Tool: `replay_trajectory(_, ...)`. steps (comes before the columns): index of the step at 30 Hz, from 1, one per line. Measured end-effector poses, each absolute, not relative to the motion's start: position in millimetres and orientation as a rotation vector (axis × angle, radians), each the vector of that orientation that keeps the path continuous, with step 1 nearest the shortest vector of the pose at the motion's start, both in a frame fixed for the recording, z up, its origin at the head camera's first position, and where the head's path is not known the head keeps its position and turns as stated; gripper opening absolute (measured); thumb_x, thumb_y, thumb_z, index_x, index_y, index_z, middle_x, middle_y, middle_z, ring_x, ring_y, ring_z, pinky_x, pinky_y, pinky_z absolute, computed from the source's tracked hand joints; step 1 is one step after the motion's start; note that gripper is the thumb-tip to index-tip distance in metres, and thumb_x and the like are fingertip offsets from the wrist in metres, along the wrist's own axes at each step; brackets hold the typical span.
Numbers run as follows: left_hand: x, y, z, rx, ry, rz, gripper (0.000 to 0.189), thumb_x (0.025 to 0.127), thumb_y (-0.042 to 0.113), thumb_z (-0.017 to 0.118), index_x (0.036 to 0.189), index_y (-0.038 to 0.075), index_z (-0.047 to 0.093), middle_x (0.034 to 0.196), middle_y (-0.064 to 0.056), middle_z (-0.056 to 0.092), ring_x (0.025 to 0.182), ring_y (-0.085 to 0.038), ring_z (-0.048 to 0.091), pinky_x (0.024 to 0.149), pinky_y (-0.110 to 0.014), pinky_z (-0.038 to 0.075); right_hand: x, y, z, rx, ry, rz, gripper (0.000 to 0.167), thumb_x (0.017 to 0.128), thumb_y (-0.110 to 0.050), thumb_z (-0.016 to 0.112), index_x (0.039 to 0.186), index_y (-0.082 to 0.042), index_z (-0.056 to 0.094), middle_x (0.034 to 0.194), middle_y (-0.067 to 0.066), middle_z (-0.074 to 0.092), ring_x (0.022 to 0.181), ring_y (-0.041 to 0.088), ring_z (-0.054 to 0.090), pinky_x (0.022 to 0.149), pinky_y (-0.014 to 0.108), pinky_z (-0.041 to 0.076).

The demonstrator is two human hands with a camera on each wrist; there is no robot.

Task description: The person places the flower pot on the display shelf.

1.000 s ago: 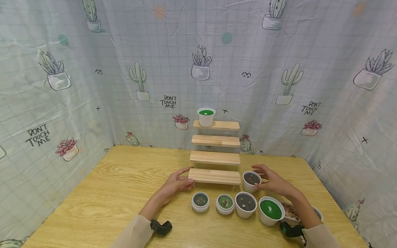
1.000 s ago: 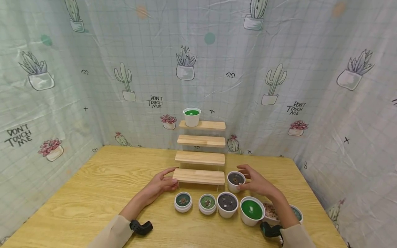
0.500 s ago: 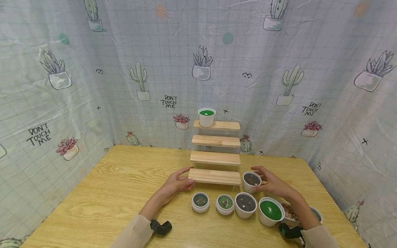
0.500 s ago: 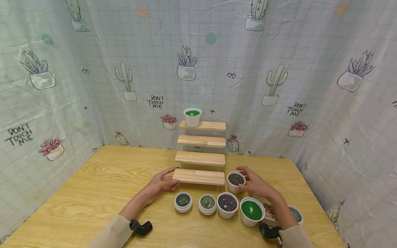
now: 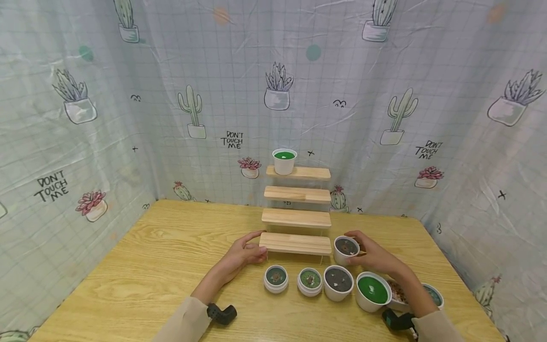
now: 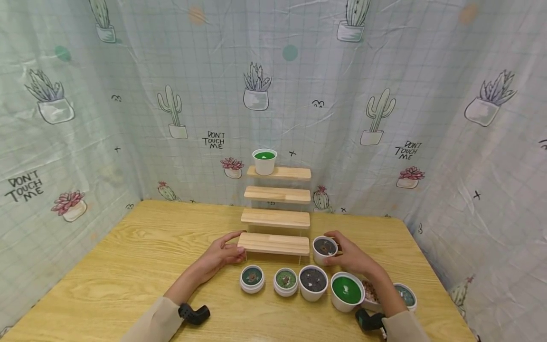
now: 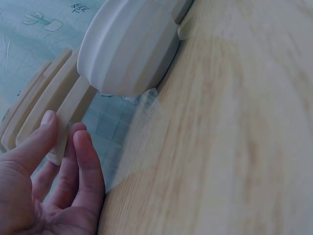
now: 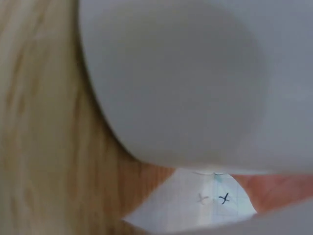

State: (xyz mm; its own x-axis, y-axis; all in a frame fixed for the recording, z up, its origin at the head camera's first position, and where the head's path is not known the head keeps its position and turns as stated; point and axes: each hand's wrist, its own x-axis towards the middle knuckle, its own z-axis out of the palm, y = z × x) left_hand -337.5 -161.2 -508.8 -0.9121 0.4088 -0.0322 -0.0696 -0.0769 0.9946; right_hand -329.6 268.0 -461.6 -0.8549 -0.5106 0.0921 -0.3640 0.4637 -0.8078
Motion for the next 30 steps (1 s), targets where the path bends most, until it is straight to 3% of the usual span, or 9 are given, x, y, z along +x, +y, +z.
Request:
replay_trajectory(10,-338.2,-160.4,-505.9,0.380,1.875,2.063,0.077,0.098,0.015,0.073,0.162,0.011,0.029,0.109,-0.015,0.076,0.094,-0.014,0.073,0.085,-0.029,0.061,-326.7,264.8,-459.4,-0.691,2.694,-1.396,0.074,0.086,-0.011,0.083,0.144,0.008,0.042,0.137,0.029,0.057,0.125,0.043,0.060,0.093,0.030,0.056)
replay_trajectory(13,-337.8,-160.3,-506.0,0.373,1.873,2.064,0.077,0.098,0.015,0.072,0.162,0.011,0.030,0.105,-0.012,0.076,0.094,-0.014,0.073,0.084,-0.028,0.061,-326.5,265.1,-458.6,-0.693,2.691,-1.393,0.074,0.087,-0.012,0.082,0.145,0.008,0.040,0.139,0.029,0.056,0.126,0.044,0.059,0.094,0.030,0.056)
replay_trajectory(22,-335.8,-161.0,-508.3,0.357,1.871,2.067,0.077,0.098,0.014,0.072,0.162,0.011,0.029,0.103,-0.008,0.077,0.094,-0.013,0.072,0.084,-0.028,0.061,-326.2,268.7,-449.5,-0.605,2.743,-1.397,0.074,0.090,-0.016,0.081,0.147,0.005,0.041,0.143,0.029,0.053,0.129,0.047,0.057,0.102,0.051,0.054)
replay_trajectory(30,-336.9,-161.0,-508.7,0.375,1.862,2.072,0.077,0.098,0.013,0.072,0.162,0.012,0.030,0.100,-0.006,0.077,0.093,-0.013,0.073,0.086,-0.029,0.061,-320.4,275.0,-426.8,-0.583,2.749,-1.434,0.074,0.093,-0.018,0.079,0.151,0.003,0.039,0.146,0.028,0.050,0.132,0.049,0.054,0.099,0.048,0.055)
